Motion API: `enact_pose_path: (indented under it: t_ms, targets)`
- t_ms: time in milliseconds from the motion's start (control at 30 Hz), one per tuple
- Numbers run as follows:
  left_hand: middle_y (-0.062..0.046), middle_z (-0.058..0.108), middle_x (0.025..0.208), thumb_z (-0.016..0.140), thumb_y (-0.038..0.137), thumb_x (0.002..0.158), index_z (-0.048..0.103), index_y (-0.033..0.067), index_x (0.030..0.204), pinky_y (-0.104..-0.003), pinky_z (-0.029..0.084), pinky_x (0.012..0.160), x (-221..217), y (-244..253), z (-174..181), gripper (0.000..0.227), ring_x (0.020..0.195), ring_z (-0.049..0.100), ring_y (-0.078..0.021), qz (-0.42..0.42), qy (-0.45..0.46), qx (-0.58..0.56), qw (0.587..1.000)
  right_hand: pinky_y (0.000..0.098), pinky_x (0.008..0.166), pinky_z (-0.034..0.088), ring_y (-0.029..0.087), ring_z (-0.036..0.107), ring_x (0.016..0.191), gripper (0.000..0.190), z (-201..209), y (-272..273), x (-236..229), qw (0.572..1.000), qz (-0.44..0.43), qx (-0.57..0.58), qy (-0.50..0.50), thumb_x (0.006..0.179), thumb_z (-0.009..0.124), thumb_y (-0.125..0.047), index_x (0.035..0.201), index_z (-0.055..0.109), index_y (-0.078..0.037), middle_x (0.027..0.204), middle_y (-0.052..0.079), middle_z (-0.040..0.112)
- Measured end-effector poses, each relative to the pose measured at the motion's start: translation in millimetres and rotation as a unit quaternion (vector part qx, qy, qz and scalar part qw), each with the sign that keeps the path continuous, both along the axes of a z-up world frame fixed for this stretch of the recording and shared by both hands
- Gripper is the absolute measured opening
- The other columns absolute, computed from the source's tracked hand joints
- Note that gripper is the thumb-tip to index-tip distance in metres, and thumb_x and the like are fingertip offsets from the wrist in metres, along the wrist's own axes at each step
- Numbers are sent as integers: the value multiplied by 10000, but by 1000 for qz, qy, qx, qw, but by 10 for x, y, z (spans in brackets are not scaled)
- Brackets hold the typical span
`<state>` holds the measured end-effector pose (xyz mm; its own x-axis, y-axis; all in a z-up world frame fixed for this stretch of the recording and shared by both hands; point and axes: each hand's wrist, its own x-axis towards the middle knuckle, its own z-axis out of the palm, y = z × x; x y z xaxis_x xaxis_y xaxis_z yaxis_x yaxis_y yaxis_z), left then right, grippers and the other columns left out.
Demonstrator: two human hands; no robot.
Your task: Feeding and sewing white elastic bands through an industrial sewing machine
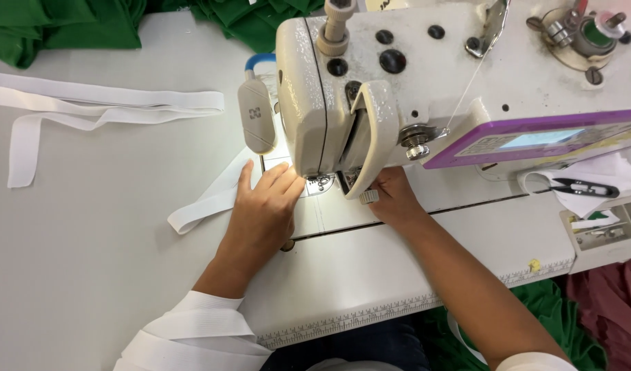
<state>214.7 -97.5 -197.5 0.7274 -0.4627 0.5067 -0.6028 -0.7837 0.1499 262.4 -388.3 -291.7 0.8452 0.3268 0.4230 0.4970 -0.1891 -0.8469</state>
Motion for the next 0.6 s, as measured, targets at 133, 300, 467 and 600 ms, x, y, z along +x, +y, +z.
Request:
enact_pose_path:
  t_ms: [133, 300, 467, 600]
  targets:
    - [-88, 713, 1001, 617, -8, 902, 722, 119, 1071, -733, 378, 1050, -30, 5, 3, 237, 1155, 674, -318, -12, 3, -6, 1000, 412, 686, 544, 114, 554, 698, 305, 1, -15, -4, 1000, -2, 0, 16, 1008, 560, -6, 759, 733, 26, 651, 127, 696]
    - [-85, 722, 1044, 618, 17, 915, 726, 123, 1105, -730, 372, 1056, -34, 14, -5, 243, 1169, 668, -317, -19, 1, -5, 1000, 433, 679, 549, 156, 628, 696, 240, 93, 44, -31, 1000, 1, 6, 16, 974, 623, -17, 778, 755, 17, 668, 165, 712]
    - [-70, 725, 1049, 615, 48, 931, 722, 139, 1117, -721, 382, 1058, -23, 6, -43, 233, 1166, 670, -310, -18, -3, 0, 1000, 449, 706, 536, 233, 623, 671, 171, 1315, 608, -293, 999, -2, -22, -26, 930, 637, -22, 763, 659, 7, 660, 152, 631]
    - [-91, 734, 1080, 624, 15, 916, 729, 121, 1143, -724, 374, 1066, -47, 8, -6, 272, 1188, 660, -322, -22, 12, -2, 1000, 393, 692, 554, 326, 700, 620, 187, 1239, 634, -324, 989, -40, -110, -90, 925, 676, -115, 757, 694, -36, 667, 158, 689]
